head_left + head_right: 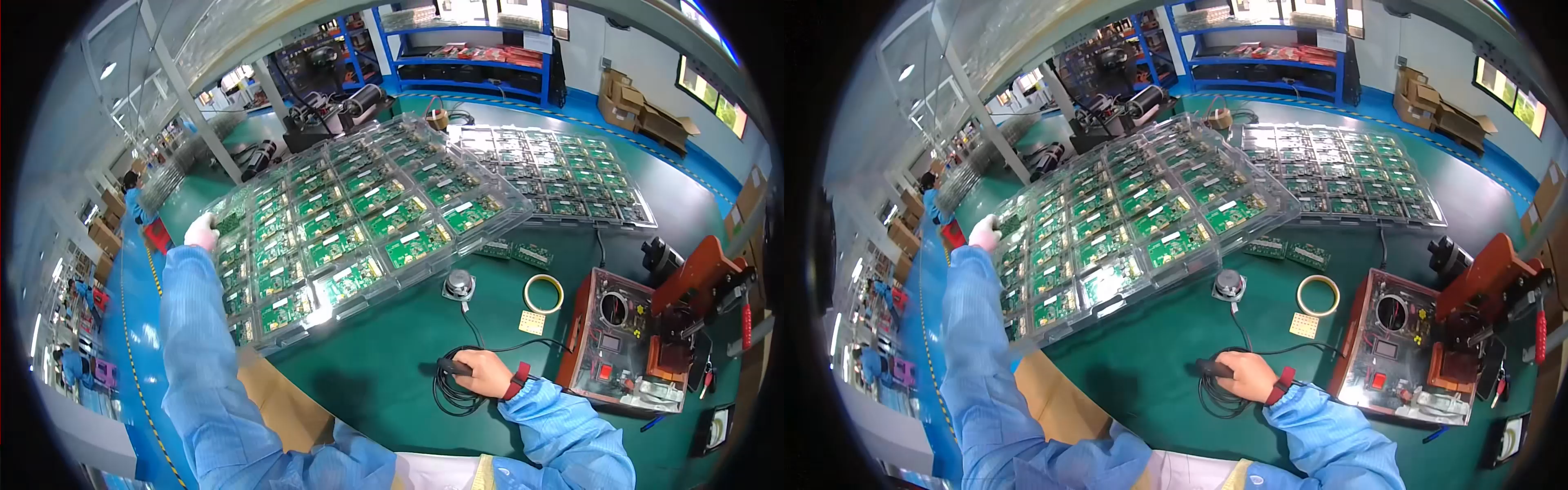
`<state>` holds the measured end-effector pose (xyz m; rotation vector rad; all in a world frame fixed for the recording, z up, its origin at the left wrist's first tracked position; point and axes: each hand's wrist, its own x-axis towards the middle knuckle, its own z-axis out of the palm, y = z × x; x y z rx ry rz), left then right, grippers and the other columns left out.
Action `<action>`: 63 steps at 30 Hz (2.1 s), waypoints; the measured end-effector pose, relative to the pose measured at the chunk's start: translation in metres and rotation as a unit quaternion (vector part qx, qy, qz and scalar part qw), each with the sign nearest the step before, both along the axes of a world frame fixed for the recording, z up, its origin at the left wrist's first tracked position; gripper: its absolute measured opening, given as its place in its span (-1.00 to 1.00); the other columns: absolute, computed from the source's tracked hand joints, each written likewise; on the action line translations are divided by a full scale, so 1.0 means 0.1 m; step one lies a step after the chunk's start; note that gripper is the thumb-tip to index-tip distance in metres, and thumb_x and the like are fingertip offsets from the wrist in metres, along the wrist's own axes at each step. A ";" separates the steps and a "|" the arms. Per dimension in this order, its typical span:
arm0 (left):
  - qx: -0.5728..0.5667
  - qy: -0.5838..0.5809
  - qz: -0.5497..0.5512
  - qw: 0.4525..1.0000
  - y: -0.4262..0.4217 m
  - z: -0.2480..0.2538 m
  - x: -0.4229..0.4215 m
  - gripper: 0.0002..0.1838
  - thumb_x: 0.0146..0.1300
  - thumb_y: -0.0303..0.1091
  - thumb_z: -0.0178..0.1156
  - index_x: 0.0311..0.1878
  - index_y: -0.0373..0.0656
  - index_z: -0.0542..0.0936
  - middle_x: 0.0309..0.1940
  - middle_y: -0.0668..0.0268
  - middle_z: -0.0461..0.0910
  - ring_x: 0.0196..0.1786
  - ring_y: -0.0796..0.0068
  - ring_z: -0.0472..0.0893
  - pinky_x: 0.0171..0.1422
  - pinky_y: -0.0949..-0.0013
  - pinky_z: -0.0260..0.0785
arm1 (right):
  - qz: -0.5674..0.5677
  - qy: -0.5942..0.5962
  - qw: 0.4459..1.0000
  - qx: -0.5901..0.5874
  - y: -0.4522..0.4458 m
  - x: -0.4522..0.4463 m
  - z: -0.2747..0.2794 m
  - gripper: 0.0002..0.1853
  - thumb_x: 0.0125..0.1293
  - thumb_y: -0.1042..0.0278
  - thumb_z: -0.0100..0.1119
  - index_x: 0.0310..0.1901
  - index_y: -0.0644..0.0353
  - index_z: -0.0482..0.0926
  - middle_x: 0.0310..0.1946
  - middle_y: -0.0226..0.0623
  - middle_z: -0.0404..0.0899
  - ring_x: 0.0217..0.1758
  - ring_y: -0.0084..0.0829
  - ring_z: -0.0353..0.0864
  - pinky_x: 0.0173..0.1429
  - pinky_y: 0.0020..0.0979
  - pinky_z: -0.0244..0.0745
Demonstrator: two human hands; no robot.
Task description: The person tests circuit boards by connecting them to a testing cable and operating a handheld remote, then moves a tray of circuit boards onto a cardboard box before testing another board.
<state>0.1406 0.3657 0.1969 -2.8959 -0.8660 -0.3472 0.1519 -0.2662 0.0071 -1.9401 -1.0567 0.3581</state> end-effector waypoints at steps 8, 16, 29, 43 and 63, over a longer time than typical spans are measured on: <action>-0.289 -0.320 -0.250 0.867 -2.11 1.05 -0.66 -0.66 -0.04 -0.56 0.11 -0.11 -0.23 0.53 -0.26 0.34 0.53 -0.25 0.53 0.44 -0.09 0.54 0.30 | -0.033 0.019 0.999 0.005 0.00 -0.01 -0.03 -0.83 0.05 0.37 0.19 -0.30 0.19 0.51 -0.45 -0.26 0.56 -0.43 -0.16 0.49 -0.28 -0.31 0.40; -0.534 0.154 -0.337 0.760 -3.92 -0.48 -1.06 -0.72 0.22 -0.41 0.19 0.01 -0.16 0.49 -0.21 0.26 0.55 -0.38 0.59 0.54 -0.31 0.58 0.42 | -0.056 0.067 0.994 0.060 0.00 0.00 -0.08 -0.86 0.10 0.37 0.17 -0.32 0.23 0.53 -0.54 -0.33 0.54 -0.53 -0.35 0.46 -0.36 -0.43 0.39; -0.742 0.134 -0.317 0.576 -4.38 -1.74 -0.17 -0.66 0.18 -0.48 0.17 0.03 -0.24 0.40 -0.28 0.25 0.54 -0.46 0.61 0.51 -0.53 0.68 0.27 | -0.158 0.360 0.898 0.200 -0.06 0.14 0.13 -0.85 0.12 0.37 0.22 -0.37 0.29 0.59 -0.60 -0.42 0.52 -0.55 -0.62 0.40 -0.39 -0.64 0.33; -0.764 0.052 -0.232 0.599 -4.50 -1.80 -0.23 -0.81 0.19 -0.52 0.16 -0.12 -0.23 0.49 -0.44 0.36 0.52 -0.49 0.70 0.47 -0.51 0.73 0.23 | -0.139 0.258 0.942 0.165 -0.15 0.24 0.14 -0.94 0.12 0.48 0.16 -0.39 0.26 0.55 -0.59 -0.46 0.51 -0.55 -0.64 0.35 -0.42 -0.60 0.30; -0.706 -0.022 -0.286 0.647 -4.55 -1.96 -0.30 -0.79 0.19 -0.54 0.14 -0.09 -0.25 0.51 -0.46 0.40 0.51 -0.47 0.68 0.39 -0.40 0.64 0.23 | -0.161 -0.010 0.987 0.024 -0.09 0.14 0.27 -0.88 -0.01 0.51 0.24 -0.43 0.27 0.49 -0.56 -0.33 0.48 -0.59 -0.42 0.34 -0.44 -0.45 0.28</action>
